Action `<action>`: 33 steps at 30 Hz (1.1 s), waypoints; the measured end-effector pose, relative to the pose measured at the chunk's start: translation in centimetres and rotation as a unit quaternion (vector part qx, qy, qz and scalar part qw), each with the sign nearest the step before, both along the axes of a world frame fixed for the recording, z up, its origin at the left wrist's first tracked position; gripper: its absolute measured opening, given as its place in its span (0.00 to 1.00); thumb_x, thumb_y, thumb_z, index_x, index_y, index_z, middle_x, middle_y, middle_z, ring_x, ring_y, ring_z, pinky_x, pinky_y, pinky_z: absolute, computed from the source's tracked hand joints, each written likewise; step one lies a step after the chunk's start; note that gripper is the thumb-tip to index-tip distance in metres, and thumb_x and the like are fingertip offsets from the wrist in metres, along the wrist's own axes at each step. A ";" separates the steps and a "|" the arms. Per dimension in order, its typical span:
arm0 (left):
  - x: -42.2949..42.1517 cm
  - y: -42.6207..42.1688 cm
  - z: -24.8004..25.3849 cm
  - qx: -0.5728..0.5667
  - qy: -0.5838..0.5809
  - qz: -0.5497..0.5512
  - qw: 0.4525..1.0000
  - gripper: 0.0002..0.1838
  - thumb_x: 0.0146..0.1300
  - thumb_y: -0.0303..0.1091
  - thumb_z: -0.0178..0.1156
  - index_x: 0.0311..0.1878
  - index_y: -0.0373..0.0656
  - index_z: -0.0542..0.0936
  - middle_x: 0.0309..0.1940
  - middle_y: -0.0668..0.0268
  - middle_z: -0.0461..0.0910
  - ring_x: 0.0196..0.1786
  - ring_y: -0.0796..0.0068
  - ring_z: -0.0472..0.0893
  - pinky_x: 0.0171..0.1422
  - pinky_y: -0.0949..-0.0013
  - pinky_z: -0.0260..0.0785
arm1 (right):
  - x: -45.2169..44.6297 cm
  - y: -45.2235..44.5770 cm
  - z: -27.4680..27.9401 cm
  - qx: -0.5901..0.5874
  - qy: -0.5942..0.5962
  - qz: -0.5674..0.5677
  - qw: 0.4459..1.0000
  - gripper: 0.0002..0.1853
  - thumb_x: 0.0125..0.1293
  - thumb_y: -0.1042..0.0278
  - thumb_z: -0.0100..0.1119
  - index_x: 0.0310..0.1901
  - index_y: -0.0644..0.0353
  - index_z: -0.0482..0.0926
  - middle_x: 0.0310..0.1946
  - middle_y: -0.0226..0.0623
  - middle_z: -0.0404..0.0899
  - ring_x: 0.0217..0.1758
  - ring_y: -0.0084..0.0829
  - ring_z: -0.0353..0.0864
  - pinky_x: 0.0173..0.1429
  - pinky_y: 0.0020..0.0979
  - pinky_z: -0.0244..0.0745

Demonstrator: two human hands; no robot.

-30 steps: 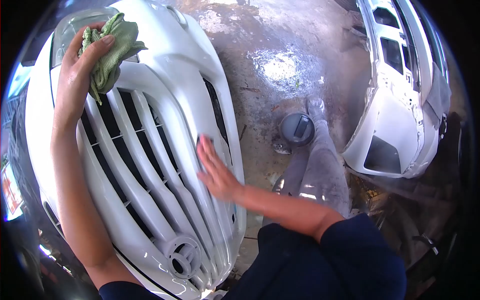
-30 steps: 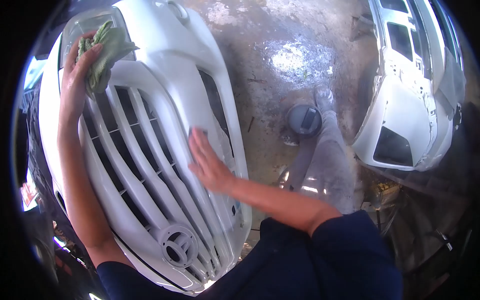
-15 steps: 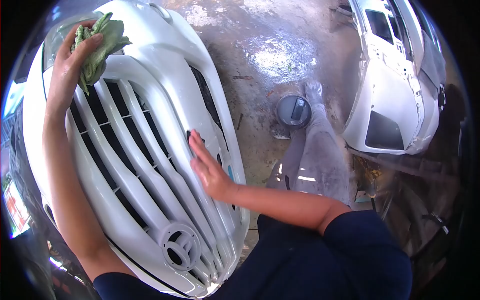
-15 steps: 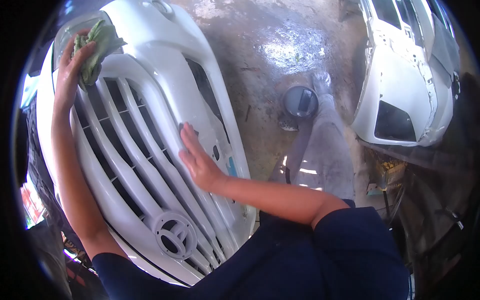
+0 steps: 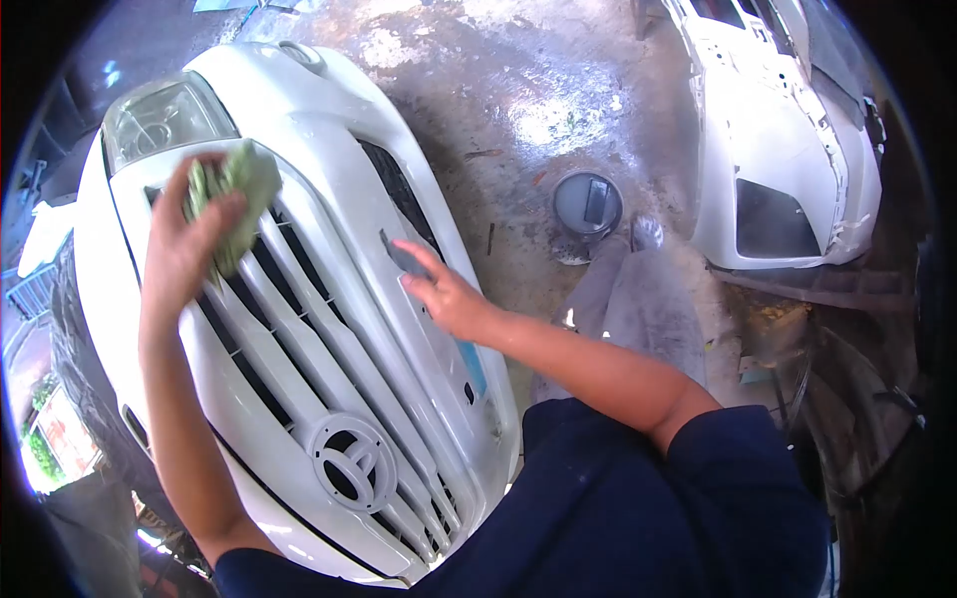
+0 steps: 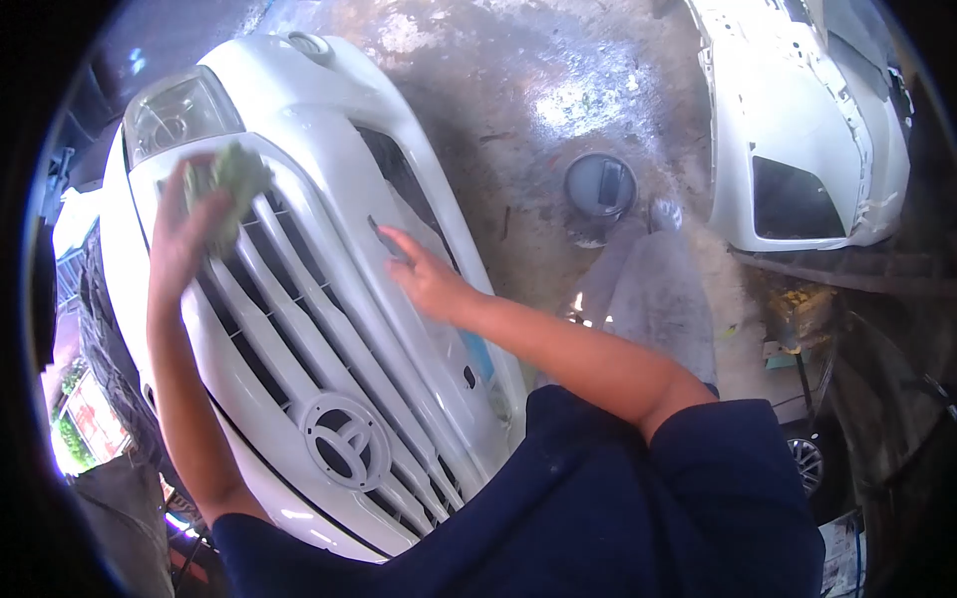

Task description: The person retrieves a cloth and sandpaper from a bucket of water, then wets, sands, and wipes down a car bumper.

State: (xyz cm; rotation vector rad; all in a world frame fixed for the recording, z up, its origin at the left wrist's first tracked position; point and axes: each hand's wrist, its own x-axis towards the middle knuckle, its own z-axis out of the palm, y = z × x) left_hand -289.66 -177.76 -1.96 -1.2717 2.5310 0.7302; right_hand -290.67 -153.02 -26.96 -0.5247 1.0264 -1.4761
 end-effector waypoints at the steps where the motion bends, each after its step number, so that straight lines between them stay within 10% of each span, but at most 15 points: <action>1: 0.9 2.5 0.3 0.004 -0.004 0.004 1.000 0.31 0.57 0.50 0.66 0.59 0.38 0.77 0.46 0.56 0.81 0.46 0.64 0.82 0.54 0.61 0.75 | 0.4 0.1 0.6 0.012 -0.042 0.061 0.997 0.33 0.79 0.60 0.49 0.79 0.59 0.54 0.78 0.52 0.57 0.83 0.45 0.55 0.84 0.38 0.48; 7: 6.0 12.1 -0.1 0.059 -0.057 0.043 0.996 0.27 0.50 0.36 0.68 0.55 0.37 0.78 0.45 0.56 0.81 0.49 0.64 0.80 0.61 0.61 0.71 | 8.4 7.5 -1.4 -0.142 0.308 0.066 0.938 0.38 0.78 0.57 0.50 0.77 0.75 0.49 0.80 0.61 0.46 0.84 0.56 0.47 0.85 0.51 0.45; 33: 7.8 11.6 -2.1 -0.055 0.086 0.107 0.989 0.29 0.57 0.45 0.68 0.59 0.40 0.77 0.46 0.58 0.80 0.49 0.66 0.78 0.59 0.65 0.70 | 10.3 7.0 -0.4 -0.092 0.237 0.036 0.966 0.41 0.78 0.58 0.46 0.82 0.63 0.38 0.83 0.57 0.34 0.87 0.53 0.33 0.86 0.55 0.32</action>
